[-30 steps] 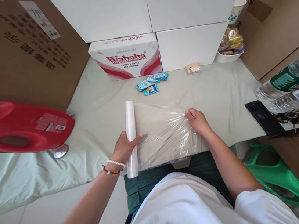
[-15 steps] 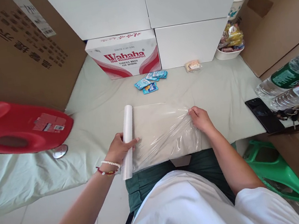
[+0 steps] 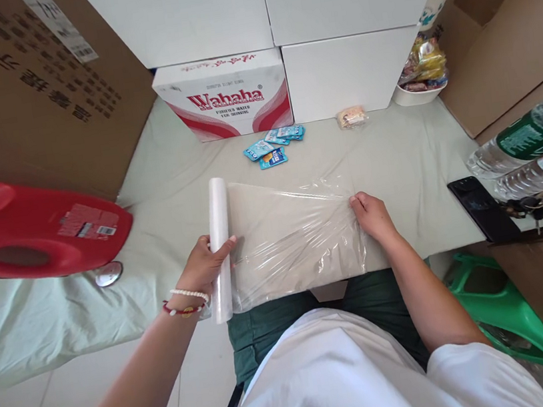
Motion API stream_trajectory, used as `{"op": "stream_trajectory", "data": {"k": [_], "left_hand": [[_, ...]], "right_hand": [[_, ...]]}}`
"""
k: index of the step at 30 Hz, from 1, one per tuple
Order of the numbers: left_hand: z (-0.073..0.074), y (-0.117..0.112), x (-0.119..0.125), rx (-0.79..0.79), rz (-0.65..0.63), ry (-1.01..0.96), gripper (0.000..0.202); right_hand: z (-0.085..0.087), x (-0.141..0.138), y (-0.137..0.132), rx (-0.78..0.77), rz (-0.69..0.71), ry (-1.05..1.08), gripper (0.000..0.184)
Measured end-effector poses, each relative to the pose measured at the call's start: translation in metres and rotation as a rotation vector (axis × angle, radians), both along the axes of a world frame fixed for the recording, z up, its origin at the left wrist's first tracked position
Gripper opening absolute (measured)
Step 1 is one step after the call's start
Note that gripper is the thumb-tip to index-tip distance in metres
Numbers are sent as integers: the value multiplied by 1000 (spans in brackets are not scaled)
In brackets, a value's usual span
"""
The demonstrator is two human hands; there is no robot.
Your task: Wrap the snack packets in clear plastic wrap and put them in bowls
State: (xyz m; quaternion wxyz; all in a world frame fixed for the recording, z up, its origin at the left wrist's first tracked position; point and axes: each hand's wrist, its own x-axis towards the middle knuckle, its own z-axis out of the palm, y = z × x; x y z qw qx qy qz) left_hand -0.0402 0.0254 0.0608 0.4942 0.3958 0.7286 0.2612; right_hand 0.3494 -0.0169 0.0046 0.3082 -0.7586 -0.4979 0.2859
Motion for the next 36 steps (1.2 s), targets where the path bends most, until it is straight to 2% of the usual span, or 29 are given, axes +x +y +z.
{"op": "stream_trajectory", "data": {"k": [3,6,8,10,14,20,23,26,31,36], "left_hand": [[-1,11,-5,108,-169,289,47],[-5,17,-7,107,-373,618,39],[-9,17,-5,96,-442,769,41],[-12,14,-1,110,-447,850,48],[-10,12,4,97,-451,917,57],[-2,20,-6,43,-542,992,49],[-2,16,-8,108,-510,1016,51],[-2,8,3,211,-491,1089,50],[-6,1,20,245,-531,1169,46],[-13,2,16,287,-479,1133,47]], "right_hand": [[1,0,4,32,28,-161,37],[0,-1,6,-2,40,-322,37],[-2,-2,6,-55,26,-399,35],[-2,-4,6,-94,4,-446,34],[-2,-6,6,-119,-15,-476,35],[-5,-5,5,-136,-33,-544,33],[-8,-5,1,-93,-8,-577,35],[-8,-4,-2,-49,6,-585,39],[-5,4,-7,36,45,-407,49],[-2,17,-18,49,186,-239,53]]}}
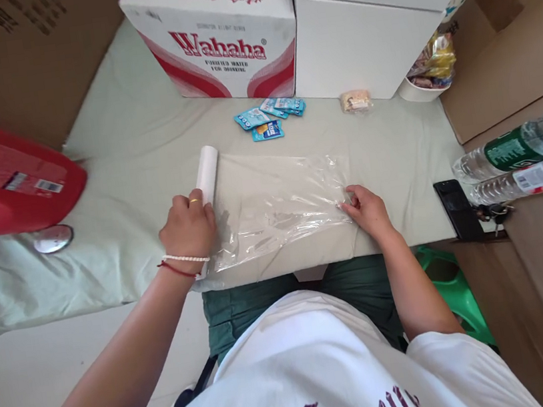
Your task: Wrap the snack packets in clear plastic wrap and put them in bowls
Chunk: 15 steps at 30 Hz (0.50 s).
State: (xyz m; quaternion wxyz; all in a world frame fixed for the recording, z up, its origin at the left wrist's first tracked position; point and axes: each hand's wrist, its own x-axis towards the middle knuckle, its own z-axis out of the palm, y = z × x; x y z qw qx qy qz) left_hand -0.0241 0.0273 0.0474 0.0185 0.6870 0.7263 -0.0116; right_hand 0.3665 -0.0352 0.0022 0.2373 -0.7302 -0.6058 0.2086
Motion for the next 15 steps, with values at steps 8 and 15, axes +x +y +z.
{"op": "stream_trajectory", "data": {"k": [8,15], "left_hand": [[1,3,-1,-31,17,-48,48],[-3,3,2,-5,10,-68,47]], "right_hand": [[24,-1,-25,150,-164,63,36],[30,-36,-16,112,181,7,32]]}}
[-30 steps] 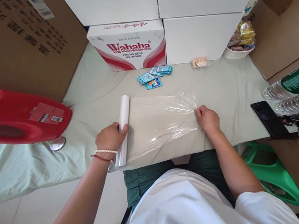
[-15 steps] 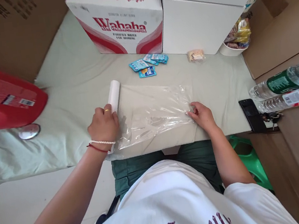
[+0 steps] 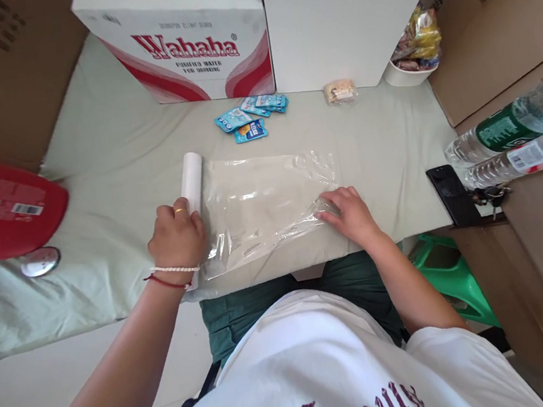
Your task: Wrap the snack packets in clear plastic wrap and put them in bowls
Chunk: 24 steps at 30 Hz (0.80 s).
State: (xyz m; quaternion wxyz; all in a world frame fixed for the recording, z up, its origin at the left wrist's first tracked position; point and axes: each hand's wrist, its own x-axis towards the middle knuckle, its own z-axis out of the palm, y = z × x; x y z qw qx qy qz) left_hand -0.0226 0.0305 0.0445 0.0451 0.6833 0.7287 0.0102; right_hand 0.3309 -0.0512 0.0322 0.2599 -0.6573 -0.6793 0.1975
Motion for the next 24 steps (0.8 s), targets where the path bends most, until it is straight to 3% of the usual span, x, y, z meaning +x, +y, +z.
{"op": "stream_trajectory", "data": {"k": [4,8,15,21,24], "left_hand": [[-3,1,1,10,9,23,47],[-4,4,1,8,22,23,47],[-4,5,1,-1,32,40,49],[-8,8,-7,18,47,-47,49],[-10,9,-11,30,76,-119,49]], "right_hand": [[1,3,-11,94,196,51,22],[5,15,-48,207,299,92,16],[-21,21,-108,200,302,39,21],[-20,43,-111,148,220,-61,22],[-11,60,-104,43,286,-78,27]]}}
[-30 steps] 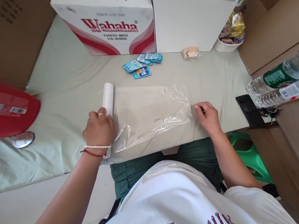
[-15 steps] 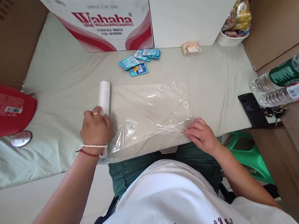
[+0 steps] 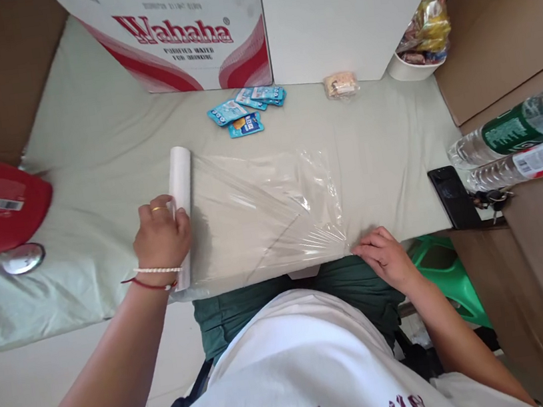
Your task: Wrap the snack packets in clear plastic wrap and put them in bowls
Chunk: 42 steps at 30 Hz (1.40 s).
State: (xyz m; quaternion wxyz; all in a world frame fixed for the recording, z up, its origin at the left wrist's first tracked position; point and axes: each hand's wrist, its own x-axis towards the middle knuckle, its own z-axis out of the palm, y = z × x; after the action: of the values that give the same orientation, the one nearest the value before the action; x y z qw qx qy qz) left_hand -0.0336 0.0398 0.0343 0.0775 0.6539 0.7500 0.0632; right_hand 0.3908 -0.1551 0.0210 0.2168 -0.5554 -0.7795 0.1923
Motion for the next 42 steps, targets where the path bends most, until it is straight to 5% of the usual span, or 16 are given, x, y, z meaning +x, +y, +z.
{"op": "stream_trajectory", "data": {"k": [6,8,11,13,16,21,34,42], "left_hand": [[2,5,-2,-55,24,-23,40],[4,6,-1,-92,18,18,38],[8,3,4,-111,17,69,39],[10,0,7,-104,9,101,40],[9,-4,9,-86,-8,136,43],[4,-1,4,-123,24,125,54],[15,-18,-27,-122,75,-292,50],[18,-20,-4,-134,176,-86,46]], "right_hand": [[52,34,52,-363,248,1,41],[72,16,85,-301,193,-52,43],[81,-57,139,-88,3,-117,53],[68,-118,169,-67,-36,-135,61],[25,-188,194,-59,-91,-192,73],[-35,-207,199,-52,-134,-266,77],[-38,-200,196,15,-85,-244,74],[-41,-198,196,26,-67,-229,74]]}}
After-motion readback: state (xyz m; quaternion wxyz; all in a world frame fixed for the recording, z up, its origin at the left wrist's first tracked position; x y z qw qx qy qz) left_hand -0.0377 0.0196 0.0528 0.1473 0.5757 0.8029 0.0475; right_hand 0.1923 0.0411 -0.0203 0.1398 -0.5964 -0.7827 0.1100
